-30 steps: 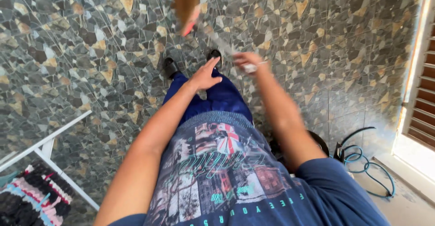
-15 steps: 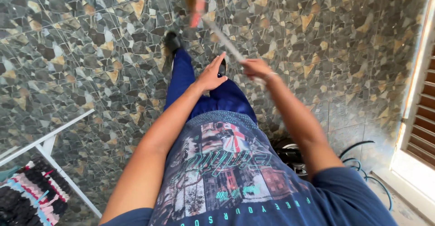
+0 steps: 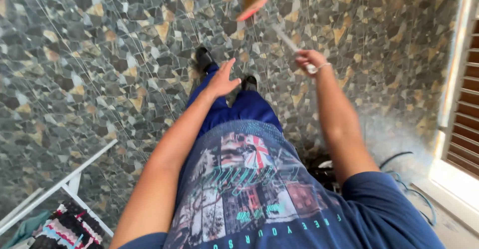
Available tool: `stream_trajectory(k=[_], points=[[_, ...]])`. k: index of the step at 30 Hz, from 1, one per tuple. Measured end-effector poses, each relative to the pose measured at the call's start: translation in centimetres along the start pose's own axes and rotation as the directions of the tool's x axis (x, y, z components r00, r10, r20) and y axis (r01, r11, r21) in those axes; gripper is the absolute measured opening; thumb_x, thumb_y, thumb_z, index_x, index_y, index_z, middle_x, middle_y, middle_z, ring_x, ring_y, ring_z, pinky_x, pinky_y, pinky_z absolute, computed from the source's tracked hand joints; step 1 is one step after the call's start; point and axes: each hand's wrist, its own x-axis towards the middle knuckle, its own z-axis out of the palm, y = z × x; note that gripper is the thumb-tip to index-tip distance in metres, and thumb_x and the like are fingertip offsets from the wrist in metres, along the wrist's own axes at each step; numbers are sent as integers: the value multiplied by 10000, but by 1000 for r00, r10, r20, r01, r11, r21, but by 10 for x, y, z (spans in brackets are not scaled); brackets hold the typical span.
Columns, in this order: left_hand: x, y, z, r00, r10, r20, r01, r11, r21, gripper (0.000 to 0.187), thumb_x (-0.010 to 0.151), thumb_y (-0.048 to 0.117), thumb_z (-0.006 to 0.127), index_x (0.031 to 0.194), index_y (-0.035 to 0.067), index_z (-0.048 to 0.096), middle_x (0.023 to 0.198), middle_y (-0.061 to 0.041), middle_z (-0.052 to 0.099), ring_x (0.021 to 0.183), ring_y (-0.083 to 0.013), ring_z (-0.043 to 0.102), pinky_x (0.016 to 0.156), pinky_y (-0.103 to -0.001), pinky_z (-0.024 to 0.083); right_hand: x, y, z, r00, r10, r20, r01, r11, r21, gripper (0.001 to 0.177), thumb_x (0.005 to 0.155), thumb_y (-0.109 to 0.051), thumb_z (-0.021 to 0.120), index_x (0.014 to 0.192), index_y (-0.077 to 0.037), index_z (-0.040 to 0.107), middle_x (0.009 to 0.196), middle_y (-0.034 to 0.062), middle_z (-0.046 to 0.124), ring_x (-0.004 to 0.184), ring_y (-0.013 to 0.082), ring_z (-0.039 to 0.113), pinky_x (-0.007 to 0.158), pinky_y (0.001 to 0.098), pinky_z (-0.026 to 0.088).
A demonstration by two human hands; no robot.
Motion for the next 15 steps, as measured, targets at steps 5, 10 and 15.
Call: stream_trajectory(k=[5, 10, 15], points=[[10, 1, -31, 979, 204, -17, -198, 964, 180, 902, 849, 269, 828, 1573, 86, 320, 1594, -239, 384, 1496, -395, 373, 1213, -439, 335, -51, 16, 41, 800, -506, -322, 83, 626, -776, 273, 999, -158, 610, 910, 100, 603, 606, 97, 578, 438, 163, 574, 367, 320, 399], [6, 54, -61, 992, 97, 86, -111, 977, 181, 952, 811, 242, 804, 1602, 169, 278, 1628, -220, 332, 1460, -398, 370, 1178, -436, 357, -98, 42, 145, 897, -347, -272, 93, 752, -653, 201, 959, -250, 659, 969, -51, 688, 591, 30, 560, 431, 131, 506, 385, 299, 394], [17, 27, -77, 993, 74, 97, -94, 971, 221, 1022, 770, 221, 842, 1601, 163, 251, 1623, -225, 291, 1445, -434, 330, 1176, -463, 332, -5, 66, 266, 993, -112, -31, 61, 731, -680, 221, 972, -283, 702, 1107, -116, 756, 600, -9, 525, 444, 99, 462, 398, 277, 333]])
